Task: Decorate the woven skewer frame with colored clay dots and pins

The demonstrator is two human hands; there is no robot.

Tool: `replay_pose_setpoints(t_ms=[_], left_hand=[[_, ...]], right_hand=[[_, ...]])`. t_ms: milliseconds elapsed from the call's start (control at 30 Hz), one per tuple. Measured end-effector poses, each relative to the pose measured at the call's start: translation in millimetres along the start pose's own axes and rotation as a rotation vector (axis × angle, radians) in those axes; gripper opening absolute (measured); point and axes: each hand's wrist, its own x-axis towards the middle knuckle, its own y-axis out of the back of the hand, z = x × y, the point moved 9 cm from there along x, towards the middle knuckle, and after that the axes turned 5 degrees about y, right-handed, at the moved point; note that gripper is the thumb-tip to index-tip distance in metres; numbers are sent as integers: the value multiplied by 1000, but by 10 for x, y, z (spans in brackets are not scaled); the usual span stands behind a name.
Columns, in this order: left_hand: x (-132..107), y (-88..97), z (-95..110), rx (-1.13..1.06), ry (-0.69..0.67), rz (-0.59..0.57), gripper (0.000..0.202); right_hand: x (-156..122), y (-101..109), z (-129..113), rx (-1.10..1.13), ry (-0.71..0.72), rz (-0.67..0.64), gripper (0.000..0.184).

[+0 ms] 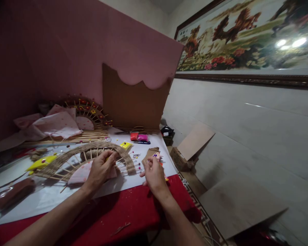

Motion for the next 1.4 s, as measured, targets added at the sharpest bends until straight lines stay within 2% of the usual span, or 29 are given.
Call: replay_pose_setpoints(t_ms=[67, 133, 233, 367, 500, 633, 733, 800, 933, 1033, 1233, 1400], left_hand=[[-3, 4, 7, -6, 7, 9, 28], [-6, 6, -1, -22, 19, 16, 29], [-13, -1, -26, -60, 35, 9, 29], [-18, -1, -9, -61, -3, 5, 20], [-8, 11, -4, -86, 2, 21, 19], [-15, 12, 27, -97, -5, 30, 20], [-42, -19, 57, -109, -12, -3, 20], [-72, -29, 144, -29, -91, -13, 18], [-168, -79, 386, 300, -373, -4, 11], [-225, -159, 458, 476, -517, -15, 8], [-267, -252, 478, 560, -620, -30, 6], [-274, -267, 466, 538, -643, -43, 8]], right_hand=[[-149, 73, 38, 295, -55, 87, 41], [-288, -11, 110, 533, -193, 41, 45], [-392, -144, 149, 721, -324, 6, 42], [-368, -304, 166, 867, -365, 29, 32], [-339, -420, 186, 965, -359, 83, 15], [-278, -548, 178, 1050, -376, 43, 8], [-211, -631, 184, 1045, -428, 1, 9], [-166, -671, 162, 1047, -434, -20, 11], [-150, -751, 98, 1117, -430, -64, 10], [-185, -782, 85, 1162, -417, -82, 5], [-207, -785, 84, 1139, -295, -150, 13], [-227, -789, 77, 1149, -308, -179, 13]])
